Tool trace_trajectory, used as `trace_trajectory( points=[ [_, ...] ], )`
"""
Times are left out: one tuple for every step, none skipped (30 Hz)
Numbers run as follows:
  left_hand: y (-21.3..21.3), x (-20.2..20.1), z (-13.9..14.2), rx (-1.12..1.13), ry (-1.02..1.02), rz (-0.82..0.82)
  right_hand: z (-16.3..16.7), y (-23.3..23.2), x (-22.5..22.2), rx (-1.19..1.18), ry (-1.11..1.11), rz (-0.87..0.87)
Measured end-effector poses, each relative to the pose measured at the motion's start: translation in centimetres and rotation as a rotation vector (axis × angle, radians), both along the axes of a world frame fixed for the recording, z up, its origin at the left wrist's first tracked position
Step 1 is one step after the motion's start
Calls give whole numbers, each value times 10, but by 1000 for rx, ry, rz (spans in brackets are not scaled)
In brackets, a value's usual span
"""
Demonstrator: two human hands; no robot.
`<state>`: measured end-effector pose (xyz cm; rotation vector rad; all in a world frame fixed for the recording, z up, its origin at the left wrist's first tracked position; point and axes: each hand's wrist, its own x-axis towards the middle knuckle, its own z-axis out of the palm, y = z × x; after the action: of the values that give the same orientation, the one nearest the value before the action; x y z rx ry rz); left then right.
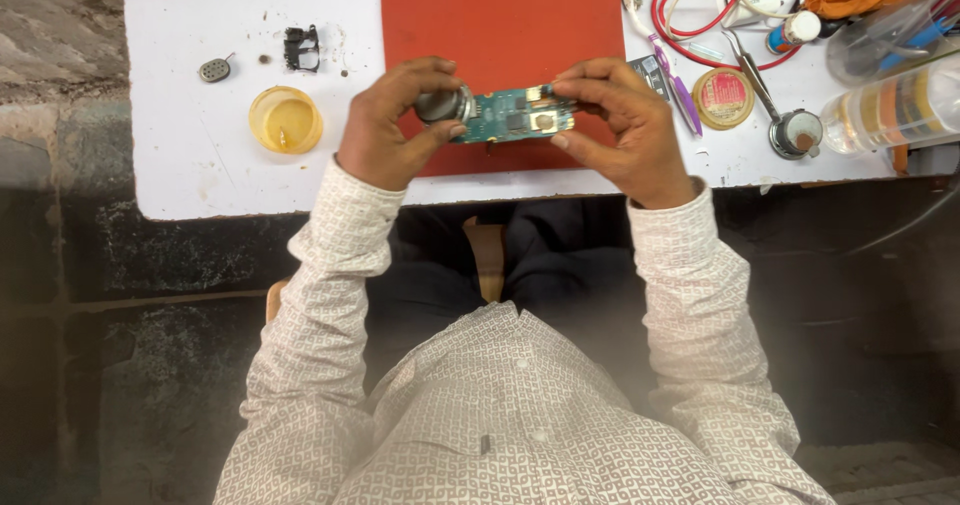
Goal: The person repairs a mobile phone at a workbench. They remove the back cover and battery, brush the circuit board with a toothbrush, apply flux from a small container, solder points on the board with a soldering iron, use tweezers on small components, and press the board and screen assembly back together by hand.
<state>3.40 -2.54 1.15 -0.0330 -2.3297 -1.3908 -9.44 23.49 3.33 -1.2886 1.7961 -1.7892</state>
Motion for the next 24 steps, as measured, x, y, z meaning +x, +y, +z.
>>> trace_trajectory(
  points=[
    [-4, 3, 4, -35, 19, -3, -3, -3, 2, -9, -11, 6],
    [-7, 6, 8, -71, 37, -4, -7, -6, 4, -1, 9, 0],
    [-10, 9, 11, -101, 44, -1, -10, -9, 7, 7, 27, -5],
    [-13, 13, 14, -130, 49, 3, -13, -13, 9, 15, 44, -8],
    [-16, 17, 16, -160, 56, 7, -15, -17, 12, 39, 70, -31],
    [-19, 21, 18, -164, 27, 13, -18, -21, 14, 63, 97, -54],
    [-22, 24, 19, -168, -2, 18, -20, -24, 16, 87, 126, -78],
    [-25, 27, 19, -172, -30, 23, -22, -28, 18, 79, 114, -58],
    [-27, 29, 19, -175, -36, 26, -24, -32, 20, 71, 102, -39],
    [-29, 31, 18, -178, -43, 29, -27, -36, 22, 64, 90, -20],
    [-31, 33, 17, -180, -50, 31, -29, -39, 23, 88, 124, -35],
    [-32, 34, 15, -186, -74, 40, -31, -42, 25, 113, 156, -49],
    [-33, 34, 12, -191, -98, 49, -33, -44, 26, 138, 189, -63],
    [-34, 34, 10, -198, -121, 59, -35, -47, 27, 182, 230, -65],
    [-34, 34, 7, -199, -127, 55, -36, -49, 27, 226, 271, -67],
    [-33, 34, 4, -201, -133, 52, -37, -52, 28, 270, 312, -68],
    [-34, 35, 2, -202, -139, 49, -37, -54, 28, 270, 377, -82],
    [-34, 35, 1, -209, -144, 53, -37, -57, 30, 271, 441, -95],
    [-34, 35, -1, -216, -149, 56, -38, -59, 32, 272, 504, -108],
    [-33, 35, -3, -223, -155, 58, -39, -62, 35, 268, 577, -120],
    [-32, 35, -4, -225, -151, 56, -40, -66, 37, 263, 651, -133],
    [-31, 35, -4, -228, -145, 54, -39, -68, 37, 257, 728, -147],
    [-30, 34, -5, -232, -139, 54, -39, -68, 36, 286, 717, -132],
    [-28, 33, -5, -239, -127, 51, -38, -68, 35, 314, 706, -115]
  ],
)
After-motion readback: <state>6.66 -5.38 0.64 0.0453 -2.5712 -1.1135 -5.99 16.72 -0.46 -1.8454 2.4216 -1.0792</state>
